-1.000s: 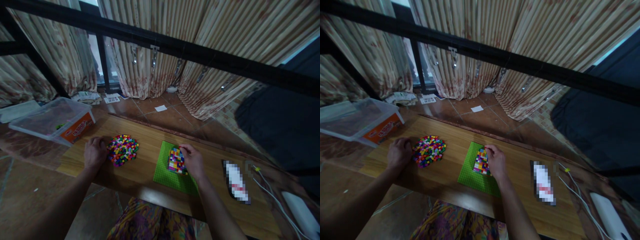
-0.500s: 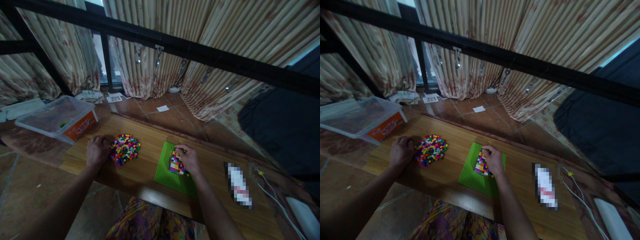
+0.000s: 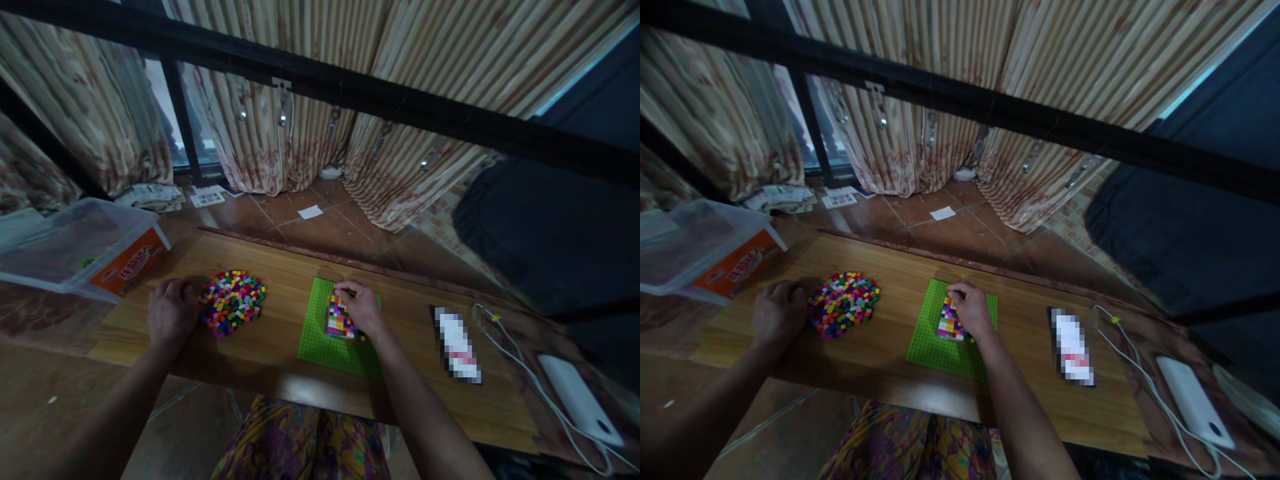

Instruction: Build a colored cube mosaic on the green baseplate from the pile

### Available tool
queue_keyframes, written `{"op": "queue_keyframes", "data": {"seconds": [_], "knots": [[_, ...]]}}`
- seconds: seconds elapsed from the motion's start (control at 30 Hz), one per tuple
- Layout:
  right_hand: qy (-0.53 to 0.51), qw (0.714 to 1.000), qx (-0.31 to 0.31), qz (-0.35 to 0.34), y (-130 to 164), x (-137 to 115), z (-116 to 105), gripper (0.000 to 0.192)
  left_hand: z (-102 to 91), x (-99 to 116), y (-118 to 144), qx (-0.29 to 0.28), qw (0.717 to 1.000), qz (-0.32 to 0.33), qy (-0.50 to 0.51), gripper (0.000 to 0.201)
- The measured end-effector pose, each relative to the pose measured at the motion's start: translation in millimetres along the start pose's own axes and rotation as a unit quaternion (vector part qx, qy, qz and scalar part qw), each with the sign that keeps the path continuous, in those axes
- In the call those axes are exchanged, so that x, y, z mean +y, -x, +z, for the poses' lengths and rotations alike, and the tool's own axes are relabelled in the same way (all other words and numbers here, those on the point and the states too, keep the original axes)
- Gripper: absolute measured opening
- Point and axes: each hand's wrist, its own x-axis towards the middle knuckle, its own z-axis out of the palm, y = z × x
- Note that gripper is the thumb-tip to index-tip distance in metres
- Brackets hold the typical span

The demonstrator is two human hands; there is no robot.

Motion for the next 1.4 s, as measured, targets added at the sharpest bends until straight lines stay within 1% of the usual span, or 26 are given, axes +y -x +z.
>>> {"op": "queue_keyframes", "data": {"seconds": [0.13, 0.27, 0.47, 0.63, 0.87, 1.0, 1.17, 1.4], "knots": [[0.006, 1.000, -0.003, 0.007, -3, 0, 0, 0.018, 0.0, 0, -1, 0.004, 1.000, 0.018, -0.010, 0.033], [0.008, 1.000, -0.013, 0.008, -4, 0, 0, 0.017, -0.1, 0, -1, -0.007, 1.000, 0.011, -0.021, 0.030], [-0.001, 1.000, -0.018, 0.005, -5, 0, 0, 0.016, -0.2, 0, -1, -0.008, 1.000, 0.013, -0.020, 0.033], [-0.017, 0.999, -0.030, -0.017, -4, 7, -1, 0.017, -1.3, 1, 0, -0.006, 1.000, 0.024, -0.016, 0.035], [-0.039, 0.998, -0.024, -0.047, 1, 14, -1, 0.021, 3.7, -3, 0, 0.005, 1.000, 0.005, -0.007, 0.035], [-0.040, 0.997, -0.024, -0.061, 2, 16, -1, 0.022, 5.7, -4, 1, 0.013, 1.000, 0.005, -0.003, 0.034], [0.003, 0.996, -0.057, -0.074, -1, 8, -7, 0.022, 6.7, -5, 3, 0.019, 1.000, 0.011, 0.006, 0.032], [0.106, 0.984, -0.094, -0.110, -9, -8, -13, 0.026, 8.8, -5, 3, 0.022, 1.000, 0.012, 0.005, 0.034]]}}
